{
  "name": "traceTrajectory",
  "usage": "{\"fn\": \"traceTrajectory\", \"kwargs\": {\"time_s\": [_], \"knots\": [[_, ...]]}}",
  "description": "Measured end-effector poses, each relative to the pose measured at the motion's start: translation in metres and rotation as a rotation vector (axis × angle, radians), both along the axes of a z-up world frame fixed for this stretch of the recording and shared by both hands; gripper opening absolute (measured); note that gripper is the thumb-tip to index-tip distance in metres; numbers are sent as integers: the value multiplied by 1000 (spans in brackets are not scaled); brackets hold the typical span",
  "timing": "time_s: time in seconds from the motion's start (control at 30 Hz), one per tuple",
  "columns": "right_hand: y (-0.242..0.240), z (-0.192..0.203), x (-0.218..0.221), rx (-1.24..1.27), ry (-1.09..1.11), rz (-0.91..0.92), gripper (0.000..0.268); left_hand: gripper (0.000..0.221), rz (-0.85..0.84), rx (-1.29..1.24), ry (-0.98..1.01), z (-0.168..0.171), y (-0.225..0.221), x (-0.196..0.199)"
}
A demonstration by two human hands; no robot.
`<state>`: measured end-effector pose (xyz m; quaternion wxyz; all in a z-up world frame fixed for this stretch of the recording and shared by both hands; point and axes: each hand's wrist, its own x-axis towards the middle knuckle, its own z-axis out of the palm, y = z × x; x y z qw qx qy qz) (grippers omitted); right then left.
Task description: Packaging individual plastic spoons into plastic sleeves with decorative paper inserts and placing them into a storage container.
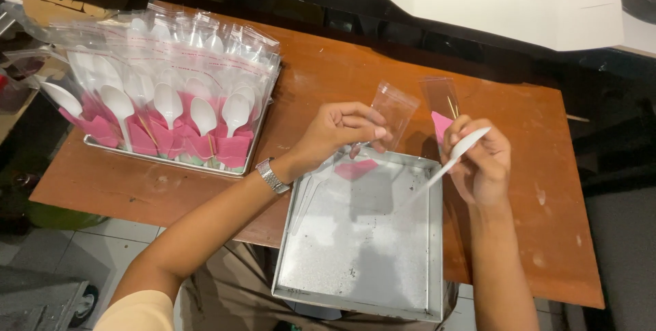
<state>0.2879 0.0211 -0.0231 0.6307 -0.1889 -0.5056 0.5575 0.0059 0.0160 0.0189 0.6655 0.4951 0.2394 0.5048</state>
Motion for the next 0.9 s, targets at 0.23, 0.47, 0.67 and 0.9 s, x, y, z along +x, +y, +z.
{"fn": "traceTrajectory", "kwargs": {"time_s": [0.23,0.47,0.67,0.9], "knots": [[-6,32,-15,-56,104,-520,23,27,19,164,148,3,-12,6],[-28,48,-37,134,-146,-802,17,26,68,226,281,12,-25,7],[-33,50,-41,218,-231,-782,20,25,88,248,287,7,-22,8],[-32,52,-36,145,-145,-846,15,22,89,240,321,10,-23,8]]}}
